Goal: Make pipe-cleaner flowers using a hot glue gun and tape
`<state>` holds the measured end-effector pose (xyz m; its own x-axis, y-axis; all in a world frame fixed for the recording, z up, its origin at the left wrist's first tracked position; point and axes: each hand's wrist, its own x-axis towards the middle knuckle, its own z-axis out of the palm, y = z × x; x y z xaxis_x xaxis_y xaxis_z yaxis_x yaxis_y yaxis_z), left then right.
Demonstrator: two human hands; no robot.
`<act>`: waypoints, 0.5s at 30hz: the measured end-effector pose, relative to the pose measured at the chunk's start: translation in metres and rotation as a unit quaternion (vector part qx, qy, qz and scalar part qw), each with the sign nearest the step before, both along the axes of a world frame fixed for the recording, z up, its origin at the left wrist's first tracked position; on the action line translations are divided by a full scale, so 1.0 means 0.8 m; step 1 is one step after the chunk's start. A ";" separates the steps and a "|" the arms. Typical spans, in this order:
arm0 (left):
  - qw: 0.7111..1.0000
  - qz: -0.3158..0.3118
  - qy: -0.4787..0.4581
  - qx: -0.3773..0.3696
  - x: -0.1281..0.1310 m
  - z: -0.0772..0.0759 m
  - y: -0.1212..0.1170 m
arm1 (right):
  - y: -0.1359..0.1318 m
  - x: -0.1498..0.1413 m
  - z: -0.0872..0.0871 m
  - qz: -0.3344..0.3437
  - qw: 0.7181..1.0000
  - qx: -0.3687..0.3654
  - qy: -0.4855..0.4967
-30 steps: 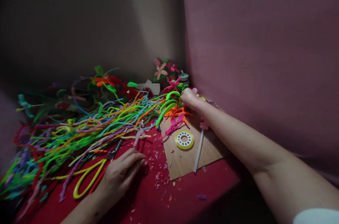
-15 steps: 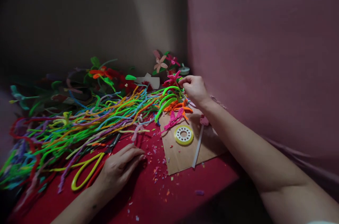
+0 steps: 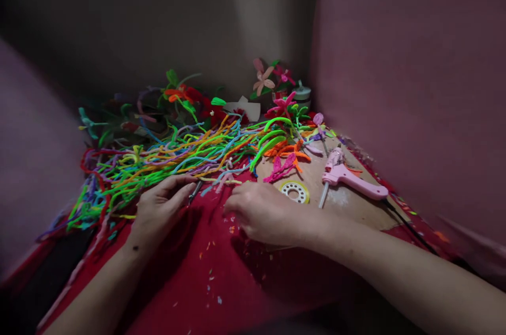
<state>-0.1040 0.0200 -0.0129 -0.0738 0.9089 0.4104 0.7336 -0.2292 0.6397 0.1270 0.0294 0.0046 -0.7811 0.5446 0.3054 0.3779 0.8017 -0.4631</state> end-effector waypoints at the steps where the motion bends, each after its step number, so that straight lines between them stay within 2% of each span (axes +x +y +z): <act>1: 0.999 0.002 0.027 -0.017 -0.005 -0.005 0.007 | -0.004 -0.003 -0.005 0.009 1.000 0.014 -0.024; 5: 0.990 -0.025 0.137 -0.020 -0.015 -0.021 0.022 | -0.018 -0.012 -0.023 0.042 0.994 0.086 -0.057; 8: 0.980 -0.054 0.191 -0.025 -0.013 -0.025 0.021 | -0.009 -0.005 -0.023 0.025 0.986 0.139 -0.084; 10: 0.976 -0.058 0.208 -0.011 -0.010 -0.025 0.019 | 0.012 0.010 -0.017 -0.038 0.981 0.149 -0.115; 13: 0.977 -0.045 0.208 0.017 -0.006 -0.022 0.018 | 0.051 0.045 -0.006 -0.201 0.960 0.141 -0.134; 15: 0.979 -0.036 0.200 0.028 -0.004 -0.020 0.018 | 0.073 0.066 0.000 -0.263 0.947 0.115 -0.145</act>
<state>-0.1070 0.0346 -0.0290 0.1658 0.8814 0.4424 0.9034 -0.3156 0.2904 0.1797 0.0880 0.0048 -0.4886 0.8275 0.2766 0.8381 0.5332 -0.1149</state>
